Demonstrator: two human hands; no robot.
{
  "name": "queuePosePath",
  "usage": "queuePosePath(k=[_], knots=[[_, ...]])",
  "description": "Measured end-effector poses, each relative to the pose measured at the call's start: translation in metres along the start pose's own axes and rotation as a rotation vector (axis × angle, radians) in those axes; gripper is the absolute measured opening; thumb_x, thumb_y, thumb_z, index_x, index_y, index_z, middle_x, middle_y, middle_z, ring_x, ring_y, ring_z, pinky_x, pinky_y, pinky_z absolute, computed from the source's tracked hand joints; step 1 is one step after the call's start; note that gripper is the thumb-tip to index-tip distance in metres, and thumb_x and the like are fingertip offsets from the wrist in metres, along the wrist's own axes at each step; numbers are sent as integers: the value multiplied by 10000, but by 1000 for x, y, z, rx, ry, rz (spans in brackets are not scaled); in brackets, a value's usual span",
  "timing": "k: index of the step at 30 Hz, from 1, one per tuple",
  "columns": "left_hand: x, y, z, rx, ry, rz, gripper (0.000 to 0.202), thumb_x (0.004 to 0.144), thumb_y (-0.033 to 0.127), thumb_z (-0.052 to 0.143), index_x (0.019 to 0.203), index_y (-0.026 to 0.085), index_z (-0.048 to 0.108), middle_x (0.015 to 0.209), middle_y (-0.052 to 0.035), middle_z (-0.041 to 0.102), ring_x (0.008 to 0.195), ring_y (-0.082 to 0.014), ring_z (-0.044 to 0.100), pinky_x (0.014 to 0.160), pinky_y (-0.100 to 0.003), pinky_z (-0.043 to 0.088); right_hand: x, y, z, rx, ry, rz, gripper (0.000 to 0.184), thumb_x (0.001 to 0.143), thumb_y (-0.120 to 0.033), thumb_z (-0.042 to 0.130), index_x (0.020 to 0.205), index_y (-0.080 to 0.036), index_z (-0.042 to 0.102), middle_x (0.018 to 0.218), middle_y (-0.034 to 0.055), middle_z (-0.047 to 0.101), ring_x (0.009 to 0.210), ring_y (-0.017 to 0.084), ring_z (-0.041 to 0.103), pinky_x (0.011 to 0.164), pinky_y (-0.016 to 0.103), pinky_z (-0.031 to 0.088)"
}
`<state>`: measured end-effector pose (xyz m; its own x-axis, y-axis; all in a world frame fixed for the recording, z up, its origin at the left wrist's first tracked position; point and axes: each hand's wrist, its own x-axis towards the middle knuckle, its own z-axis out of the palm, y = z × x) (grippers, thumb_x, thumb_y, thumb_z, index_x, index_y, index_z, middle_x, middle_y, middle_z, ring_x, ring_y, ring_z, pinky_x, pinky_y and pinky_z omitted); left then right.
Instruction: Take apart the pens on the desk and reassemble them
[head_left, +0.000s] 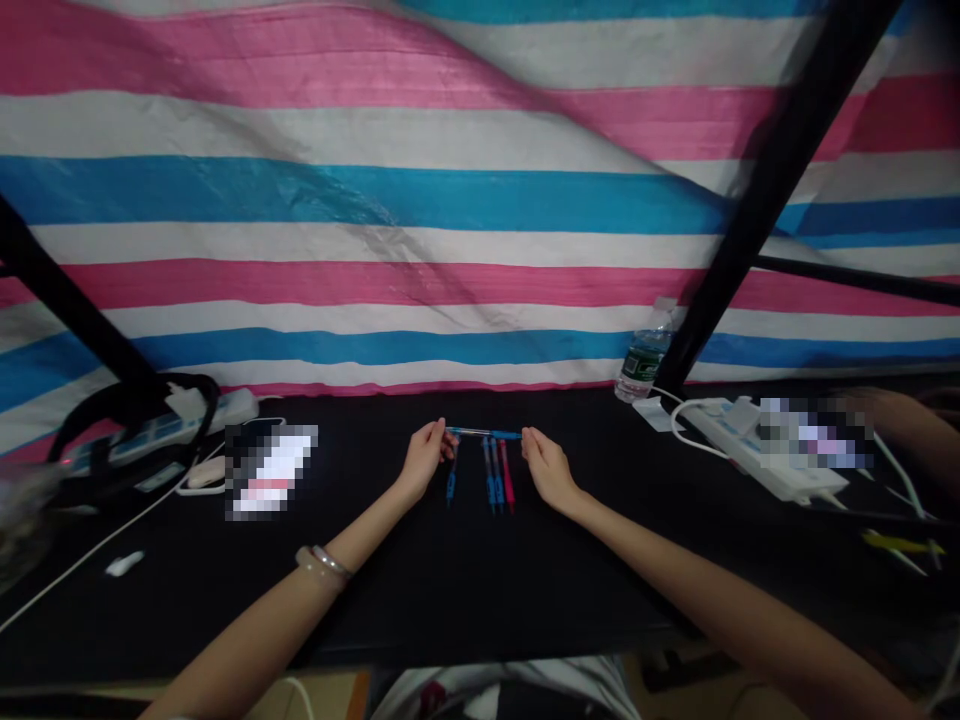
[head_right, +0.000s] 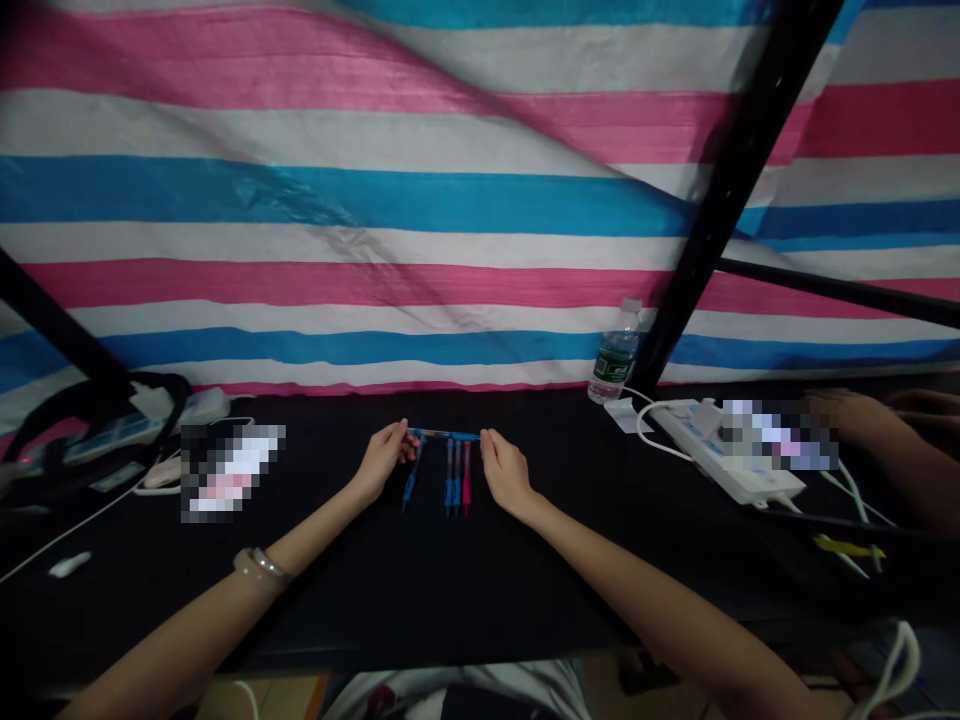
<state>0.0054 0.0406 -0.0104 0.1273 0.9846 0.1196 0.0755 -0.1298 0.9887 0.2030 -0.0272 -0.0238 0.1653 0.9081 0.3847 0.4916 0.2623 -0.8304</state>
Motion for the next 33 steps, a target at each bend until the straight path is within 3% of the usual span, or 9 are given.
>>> queuePosePath(k=[10, 14, 18, 33], knots=[[-2, 3, 0, -33, 18, 15, 353, 758, 499, 480, 702, 151, 498, 706, -36, 615, 453, -78, 505, 415, -186, 322, -1, -3, -1, -52, -9, 68, 579, 875, -541, 261, 444, -184, 410, 416, -17, 421, 440, 108, 435, 492, 229, 311], [-2, 3, 0, -31, 61, 25, 358, 751, 501, 482, 690, 148, 498, 682, -31, 605, 442, -73, 496, 409, -180, 318, -3, -8, -3, -44, -13, 61, 457, 885, -485, 263, 630, -198, 511, 474, -33, 463, 453, 114, 448, 497, 226, 316], [-2, 2, -1, -24, 91, 17, 375, 744, 514, 484, 681, 144, 504, 689, -40, 612, 435, -71, 493, 400, -180, 317, -3, -11, -4, -44, -7, 17, 276, 870, -414, 306, 799, -224, 492, 559, -45, 494, 507, 124, 468, 525, 228, 325], [-5, 7, -1, 28, 113, 101, 356, 776, 490, 475, 675, 151, 507, 666, -35, 609, 452, -80, 483, 420, -192, 316, -5, -17, -8, -214, -80, -87, 246, 899, -329, 226, 813, -226, 432, 610, -37, 458, 532, 126, 454, 551, 234, 289]])
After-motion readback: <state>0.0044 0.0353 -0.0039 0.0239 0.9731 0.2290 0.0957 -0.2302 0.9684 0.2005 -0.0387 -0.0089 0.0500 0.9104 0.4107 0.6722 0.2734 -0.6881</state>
